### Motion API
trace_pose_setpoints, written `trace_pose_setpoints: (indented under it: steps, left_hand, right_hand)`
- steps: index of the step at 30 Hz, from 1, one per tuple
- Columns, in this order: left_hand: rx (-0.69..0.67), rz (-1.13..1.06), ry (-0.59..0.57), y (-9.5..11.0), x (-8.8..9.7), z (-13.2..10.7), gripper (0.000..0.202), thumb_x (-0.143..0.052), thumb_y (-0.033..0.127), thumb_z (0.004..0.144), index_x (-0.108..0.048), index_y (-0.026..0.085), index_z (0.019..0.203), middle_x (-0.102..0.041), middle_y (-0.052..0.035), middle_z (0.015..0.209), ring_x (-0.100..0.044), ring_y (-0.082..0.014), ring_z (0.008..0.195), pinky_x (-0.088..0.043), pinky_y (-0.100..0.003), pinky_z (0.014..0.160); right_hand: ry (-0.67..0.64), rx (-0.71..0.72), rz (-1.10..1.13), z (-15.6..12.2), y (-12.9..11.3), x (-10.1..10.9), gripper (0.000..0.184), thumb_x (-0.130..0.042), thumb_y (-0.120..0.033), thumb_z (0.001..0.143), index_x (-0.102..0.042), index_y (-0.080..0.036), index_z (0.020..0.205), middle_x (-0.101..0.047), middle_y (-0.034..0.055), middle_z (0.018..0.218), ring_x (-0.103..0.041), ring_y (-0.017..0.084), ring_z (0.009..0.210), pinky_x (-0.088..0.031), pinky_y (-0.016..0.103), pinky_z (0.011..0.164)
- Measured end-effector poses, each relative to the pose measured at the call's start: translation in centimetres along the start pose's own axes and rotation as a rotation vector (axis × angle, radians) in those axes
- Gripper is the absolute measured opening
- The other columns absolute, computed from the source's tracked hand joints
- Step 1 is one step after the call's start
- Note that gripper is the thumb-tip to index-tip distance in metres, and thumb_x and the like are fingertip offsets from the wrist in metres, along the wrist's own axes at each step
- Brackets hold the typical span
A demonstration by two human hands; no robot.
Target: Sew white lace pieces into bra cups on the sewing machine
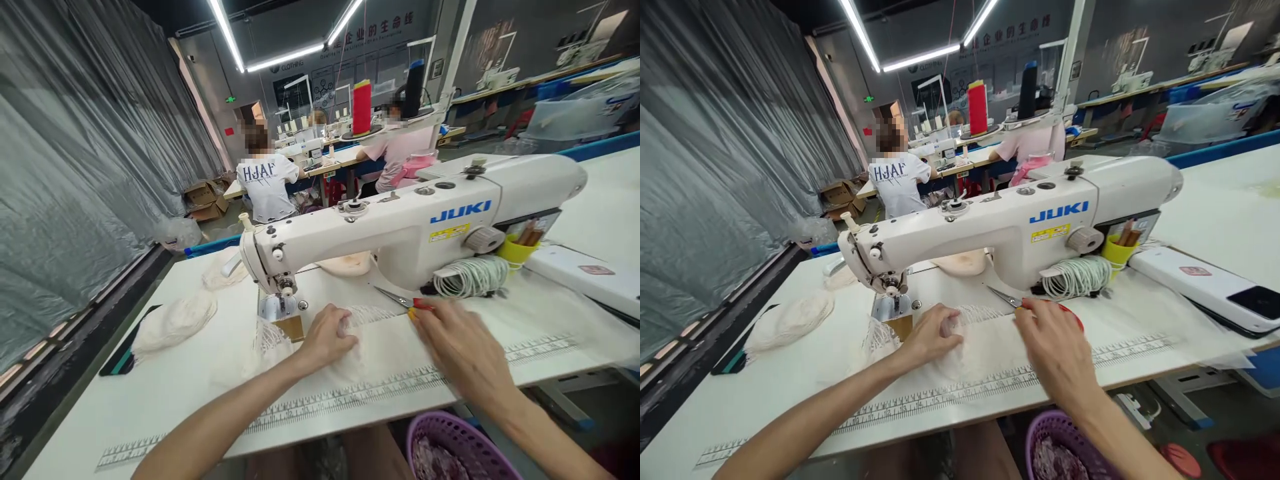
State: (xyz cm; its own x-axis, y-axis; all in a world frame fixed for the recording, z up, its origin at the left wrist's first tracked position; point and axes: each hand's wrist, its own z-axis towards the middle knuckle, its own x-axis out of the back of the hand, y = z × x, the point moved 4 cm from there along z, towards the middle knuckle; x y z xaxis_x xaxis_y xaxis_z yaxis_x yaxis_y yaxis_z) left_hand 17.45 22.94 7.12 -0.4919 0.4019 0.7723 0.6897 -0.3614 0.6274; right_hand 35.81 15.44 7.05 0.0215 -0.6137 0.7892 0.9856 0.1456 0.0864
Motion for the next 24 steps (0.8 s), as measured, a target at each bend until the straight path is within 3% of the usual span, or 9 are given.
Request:
trace_pose_setpoints:
  steps: [1, 3, 6, 11, 15, 18, 20, 22, 24]
  left_hand:
    - [-0.012, 0.013, -0.006, 0.0, -0.2, 0.1, 0.044, -0.062, 0.023, 0.074, -0.056, 0.013, 0.117, -0.056, -0.0082, 0.105, -0.054, -0.0225, 0.097, -0.043, -0.035, 0.091]
    - [-0.051, 0.039, -0.008, 0.0, -0.3, 0.3, 0.042, -0.06, 0.023, 0.077, -0.055, 0.014, 0.118, -0.054, -0.0078, 0.103, -0.054, -0.0226, 0.097, -0.044, -0.035, 0.089]
    - [-0.122, 0.07, 0.046, -0.5, 0.6, -0.3, 0.039, -0.053, 0.021, 0.082, -0.053, 0.015, 0.12, -0.052, -0.0078, 0.105, -0.055, -0.0202, 0.093, -0.046, -0.033, 0.085]
    - [-0.155, 0.188, 0.284, -3.7, 6.0, -5.9, 0.037, -0.041, 0.016, 0.088, -0.049, 0.018, 0.125, -0.048, -0.0104, 0.121, -0.055, -0.0193, 0.095, -0.047, -0.033, 0.085]
    - [-0.081, 0.342, 0.299, -6.9, 8.9, -12.6, 0.034, -0.034, 0.013, 0.091, -0.057, 0.019, 0.116, -0.054, -0.0102, 0.112, -0.052, -0.0229, 0.101, -0.044, -0.037, 0.085]
    - [-0.029, 0.431, 0.178, -8.4, 8.5, -15.7, 0.025, -0.041, 0.018, 0.092, -0.06, 0.021, 0.108, -0.053, -0.0099, 0.109, -0.05, -0.024, 0.099, -0.044, -0.037, 0.08]
    - [-0.016, 0.445, 0.139, -8.5, 7.5, -16.4, 0.021, -0.045, 0.023, 0.092, -0.06, 0.02, 0.105, -0.053, -0.0098, 0.104, -0.048, -0.0229, 0.093, -0.043, -0.034, 0.074]
    - [-0.038, 0.44, 0.147, -8.0, 6.4, -16.2, 0.02, -0.046, 0.026, 0.091, -0.06, 0.019, 0.104, -0.052, -0.0097, 0.099, -0.046, -0.0219, 0.088, -0.043, -0.033, 0.071]
    - [-0.099, 0.423, 0.157, -7.3, 5.5, -15.6, 0.02, -0.047, 0.029, 0.091, -0.06, 0.018, 0.101, -0.052, -0.0098, 0.097, -0.046, -0.0219, 0.087, -0.044, -0.034, 0.072]
  right_hand:
    - [0.047, 0.077, 0.115, 0.2, -1.7, 0.4, 0.026, -0.035, -0.02, 0.095, -0.061, -0.016, 0.093, -0.062, 0.0141, 0.104, -0.056, 0.026, 0.091, -0.044, 0.038, 0.075]
    - [-0.05, 0.241, 0.333, 0.5, -5.1, 0.2, 0.022, -0.038, -0.021, 0.094, -0.058, -0.018, 0.103, -0.062, 0.0113, 0.106, -0.057, 0.022, 0.093, -0.047, 0.034, 0.077]
    - [-0.169, 0.29, 0.341, 0.7, -7.3, -1.4, 0.022, -0.045, -0.026, 0.091, -0.056, -0.017, 0.108, -0.064, 0.0122, 0.106, -0.057, 0.026, 0.092, -0.048, 0.038, 0.072]
    - [-0.03, 0.356, 0.141, 1.5, -4.9, -3.9, 0.038, -0.029, -0.038, 0.095, -0.059, -0.016, 0.103, -0.064, 0.0168, 0.106, -0.056, 0.033, 0.092, -0.045, 0.045, 0.069]
    - [0.013, 0.323, 0.017, 3.3, -2.9, -4.3, 0.046, -0.022, -0.036, 0.095, -0.063, -0.017, 0.085, -0.065, 0.0191, 0.086, -0.058, 0.034, 0.074, -0.043, 0.047, 0.059]
    - [-0.013, 0.307, 0.022, 4.1, -4.1, -3.1, 0.052, -0.013, -0.029, 0.094, -0.061, -0.02, 0.074, -0.064, 0.0182, 0.072, -0.058, 0.033, 0.062, -0.043, 0.048, 0.056]
    - [-0.044, 0.28, 0.141, 4.5, -6.6, -2.1, 0.048, -0.017, -0.032, 0.095, -0.063, -0.02, 0.084, -0.067, 0.017, 0.078, -0.062, 0.033, 0.067, -0.045, 0.047, 0.059]
    - [-0.073, 0.253, 0.339, 4.9, -9.7, -1.7, 0.037, -0.032, -0.042, 0.094, -0.06, -0.02, 0.101, -0.069, 0.0128, 0.091, -0.065, 0.029, 0.074, -0.049, 0.042, 0.065]
    - [-0.171, 0.261, 0.514, 5.5, -12.8, -2.1, 0.039, -0.036, -0.05, 0.093, -0.056, -0.021, 0.108, -0.066, 0.0111, 0.101, -0.065, 0.024, 0.079, -0.051, 0.034, 0.062]
